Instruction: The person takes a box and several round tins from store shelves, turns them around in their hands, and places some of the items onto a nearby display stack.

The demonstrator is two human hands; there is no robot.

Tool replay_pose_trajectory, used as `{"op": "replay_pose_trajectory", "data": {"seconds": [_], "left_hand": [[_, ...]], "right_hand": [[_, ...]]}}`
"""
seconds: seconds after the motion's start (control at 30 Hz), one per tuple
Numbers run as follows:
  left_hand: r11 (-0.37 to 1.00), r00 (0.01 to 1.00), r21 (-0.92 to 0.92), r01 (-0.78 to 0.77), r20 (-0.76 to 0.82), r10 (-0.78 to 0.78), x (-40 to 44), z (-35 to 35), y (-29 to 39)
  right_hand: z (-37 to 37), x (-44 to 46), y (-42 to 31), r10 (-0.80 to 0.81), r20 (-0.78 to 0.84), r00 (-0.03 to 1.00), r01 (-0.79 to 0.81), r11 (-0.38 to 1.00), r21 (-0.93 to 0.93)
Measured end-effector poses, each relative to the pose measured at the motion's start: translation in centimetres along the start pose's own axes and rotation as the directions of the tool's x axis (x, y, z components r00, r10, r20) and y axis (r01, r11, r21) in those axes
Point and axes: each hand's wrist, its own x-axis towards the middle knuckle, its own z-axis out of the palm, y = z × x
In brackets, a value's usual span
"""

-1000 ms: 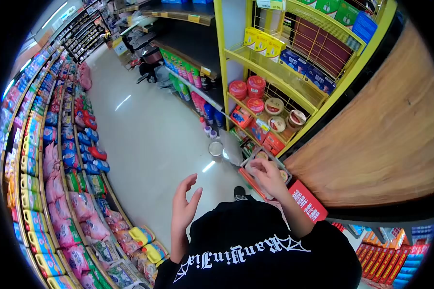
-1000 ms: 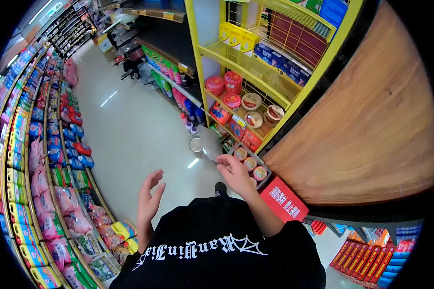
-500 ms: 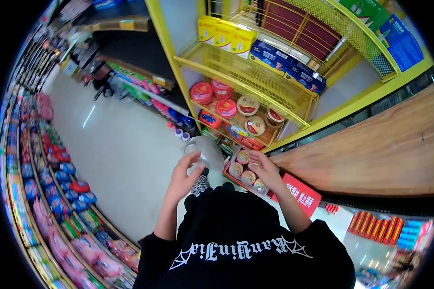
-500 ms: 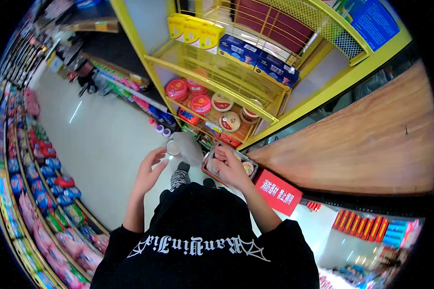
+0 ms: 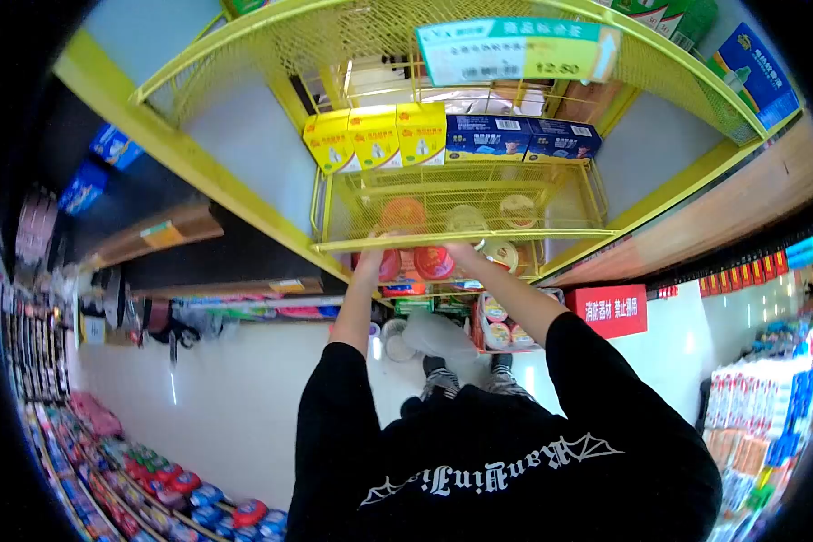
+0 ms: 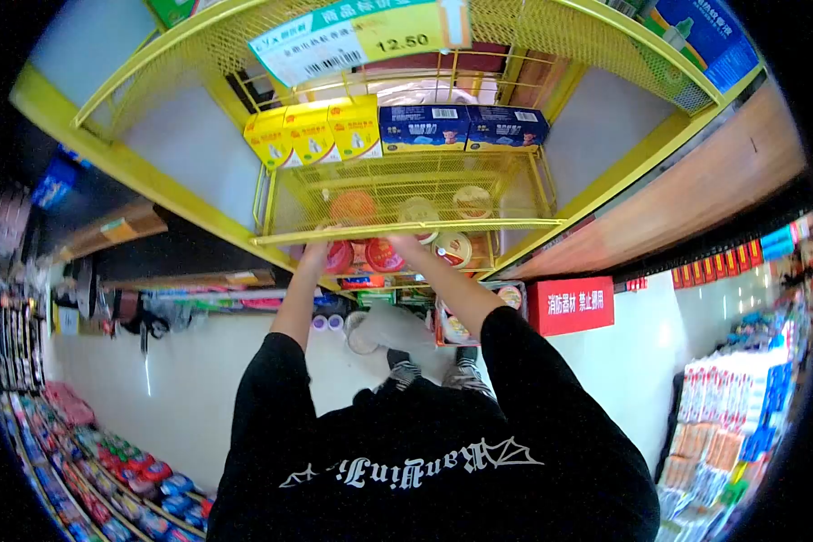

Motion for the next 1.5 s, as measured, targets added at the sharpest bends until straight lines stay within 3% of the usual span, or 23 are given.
{"op": "replay_pose_trajectory", "data": {"seconds": [0.03,0.07,0.1,0.17,0.2,0.3,0.33,0.47,0.53,0.57,0.63,0.7,0.77,0.83,0.9,0.97,1.03,1.1,1.2,1.23,1.27,1.33,1.5], "left_hand": [[0.999,0.999,0.017,0.038,0.002,-0.038,2.4,-1.0,-1.4],[0.996,0.996,0.065,0.061,-0.065,-0.057,2.1,-0.6,-0.7],[0.99,0.988,0.109,0.09,-0.132,-0.075,1.8,-0.2,0.1],[0.989,0.989,0.098,0.115,0.078,-0.122,6.2,-3.2,-5.3],[0.993,0.998,0.108,-0.044,0.04,0.04,1.6,-0.7,-0.2],[0.99,0.994,0.11,0.093,-0.07,-0.085,1.8,-0.1,0.5],[0.999,0.998,0.003,0.041,-0.04,-0.041,1.3,-0.1,0.4],[0.999,0.997,0.014,0.038,0.071,-0.039,0.5,0.9,-0.9],[0.978,0.983,0.142,-0.152,0.127,0.134,-1.2,2.3,-0.8],[0.979,0.982,0.15,-0.139,0.148,0.117,-2.5,3.4,-1.0],[0.949,0.94,0.041,-0.312,0.158,0.302,-5.9,6.7,-1.6],[0.922,0.916,-0.002,-0.386,0.121,0.384,-9.3,10.5,-3.1],[0.924,0.94,0.172,-0.342,0.074,0.334,-12.5,13.8,-5.3],[0.977,0.955,0.034,-0.21,0.224,0.197,-16.8,17.5,-6.0],[0.899,0.902,0.209,-0.384,0.296,0.316,-19.8,21.2,-7.9],[0.914,0.868,0.207,-0.348,0.439,0.231,-23.2,24.6,-10.1],[0.924,0.811,0.231,-0.304,0.571,0.124,-26.7,28.2,-11.2],[0.955,0.646,0.214,-0.205,0.763,-0.032,-31.7,32.0,-10.4],[0.931,0.459,0.328,-0.163,0.86,-0.223,-37.3,36.7,-11.6],[0.909,0.371,0.394,-0.137,0.871,-0.322,-39.1,38.4,-11.9],[0.909,0.266,0.34,-0.24,0.924,-0.276,-41.0,40.1,-12.4],[0.903,0.15,0.352,-0.244,0.934,-0.324,-44.9,43.3,-13.2],[0.885,-0.152,0.361,-0.295,0.897,-0.416,-54.3,51.9,-12.5]], "right_hand": [[0.8,1.3,0.5,-0.138,-0.185,0.973,0.096,0.97,-0.221],[1.2,1.6,-0.3,-0.136,-0.213,0.968,0.092,0.975,-0.204],[1.1,1.4,-1.8,-0.024,-0.118,0.993,-0.026,0.915,-0.403],[0.9,0.7,-3.8,0.268,0.009,0.963,-0.167,0.627,-0.761],[1.1,0.9,-3.7,0.28,-0.01,0.96,-0.189,0.623,-0.759],[1.7,1.0,-2.9,0.247,-0.073,0.966,-0.242,0.773,-0.586],[2.0,0.9,-2.7,0.236,-0.088,0.968,-0.248,0.837,-0.488],[2.5,-1.4,-2.2,0.223,-0.062,0.973,-0.218,0.973,0.071],[2.3,-3.8,-2.0,0.118,-0.071,0.99,-0.095,0.959,0.268],[2.0,-5.5,-1.7,0.027,-0.101,0.994,0.007,0.947,0.321],[0.9,-9.0,-1.4,-0.261,-0.195,0.945,0.322,0.843,0.431],[-0.7,-13.8,-0.5,-0.33,-0.315,0.89,0.443,0.788,0.426],[-2.5,-19.0,1.2,-0.132,-0.532,0.836,0.31,0.915,0.26],[-4.6,-24.4,3.1,-0.166,-0.654,0.738,0.355,0.92,0.167],[-7.7,-30.1,4.8,-0.109,-0.691,0.715,0.329,0.924,0.195],[-10.1,-36.9,6.4,-0.122,-0.788,0.603,0.359,0.924,0.131],[-11.7,-44.5,7.0,0.042,-0.785,0.618,0.275,0.924,0.265],[-12.3,-51.8,7.4,0.106,-0.808,0.58,0.25,0.921,0.3],[-11.6,-61.9,7.7,0.166,-0.836,0.523,0.244,0.911,0.333],[-11.2,-64.5,8.3,0.185,-0.86,0.475,0.254,0.907,0.335],[-10.6,-67.0,8.9,0.183,-0.895,0.407,0.288,0.904,0.316],[-9.8,-71.3,9.9,0.203,-0.942,0.268,0.389,0.872,0.298],[-10.1,-81.0,9.0,0.175,-0.984,-0.032,0.407,0.902,0.147]]}}
